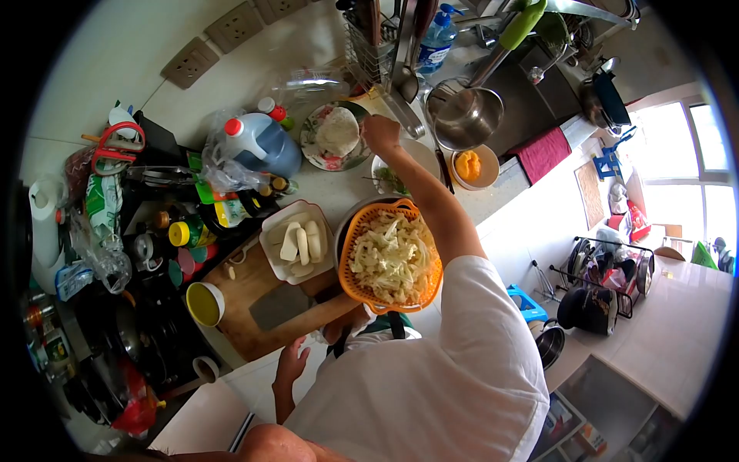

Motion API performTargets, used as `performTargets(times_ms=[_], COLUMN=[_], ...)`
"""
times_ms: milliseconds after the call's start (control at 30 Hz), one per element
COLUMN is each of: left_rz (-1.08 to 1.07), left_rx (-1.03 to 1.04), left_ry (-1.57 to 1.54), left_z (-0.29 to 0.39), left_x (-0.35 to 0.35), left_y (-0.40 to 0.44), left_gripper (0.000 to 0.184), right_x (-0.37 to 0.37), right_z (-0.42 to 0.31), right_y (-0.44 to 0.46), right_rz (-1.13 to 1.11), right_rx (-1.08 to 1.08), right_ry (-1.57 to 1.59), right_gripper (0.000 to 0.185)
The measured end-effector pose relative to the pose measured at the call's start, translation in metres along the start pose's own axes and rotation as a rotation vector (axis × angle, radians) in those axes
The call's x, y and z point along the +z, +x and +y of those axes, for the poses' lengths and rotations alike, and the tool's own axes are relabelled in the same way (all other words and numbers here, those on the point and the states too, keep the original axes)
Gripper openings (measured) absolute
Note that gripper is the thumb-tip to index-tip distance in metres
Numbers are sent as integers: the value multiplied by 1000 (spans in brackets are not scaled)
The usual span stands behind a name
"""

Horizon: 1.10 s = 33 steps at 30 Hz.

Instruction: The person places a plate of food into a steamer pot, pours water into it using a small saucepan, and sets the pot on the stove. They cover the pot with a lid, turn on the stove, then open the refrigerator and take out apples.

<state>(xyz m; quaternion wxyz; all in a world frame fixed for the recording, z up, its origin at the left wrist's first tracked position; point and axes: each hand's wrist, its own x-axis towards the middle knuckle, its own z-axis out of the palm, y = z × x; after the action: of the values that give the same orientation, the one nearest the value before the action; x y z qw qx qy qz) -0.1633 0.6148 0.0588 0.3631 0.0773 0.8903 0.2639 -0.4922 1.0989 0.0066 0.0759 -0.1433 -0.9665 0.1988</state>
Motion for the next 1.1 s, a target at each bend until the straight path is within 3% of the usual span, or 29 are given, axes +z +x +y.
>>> performTargets(times_ms=[67,233,433,533,633,733,833,1033,1067,1100], left_rz=[1,-10,13,37,89,45,47,44,45,45], left_rx=[-3,-5,-1,18,64,8,1,27,31,36], left_ry=[-8,-14,-6,-13,17,-19,-24,-19,-18,-16], left_z=[0,5,7,4,2,2,1,-1,-1,2], left_x=[3,6,2,7,15,20,26,39,39,38], left_y=[1,-1,0,-2,-6,-11,-15,-17,-17,-17], left_gripper=[35,35,35,35,33,35,35,35,34,34], right_x=[-1,0,0,6,-1,-20,-6,-8,-7,2], right_z=[4,3,-1,1,0,-5,-1,-15,-17,-18], right_y=[-3,-18,-9,-17,-12,-26,-20,-44,-51,-56], right_rz=[7,163,20,182,-95,-116,-143,-427,-616,-669], right_rx=[-7,-107,107,-63,129,201,301,305,373,482], right_ry=[111,383,336,185,292,576,572,780,920,1075], right_gripper=[6,9,11,8,14,26,29,23,22,23])
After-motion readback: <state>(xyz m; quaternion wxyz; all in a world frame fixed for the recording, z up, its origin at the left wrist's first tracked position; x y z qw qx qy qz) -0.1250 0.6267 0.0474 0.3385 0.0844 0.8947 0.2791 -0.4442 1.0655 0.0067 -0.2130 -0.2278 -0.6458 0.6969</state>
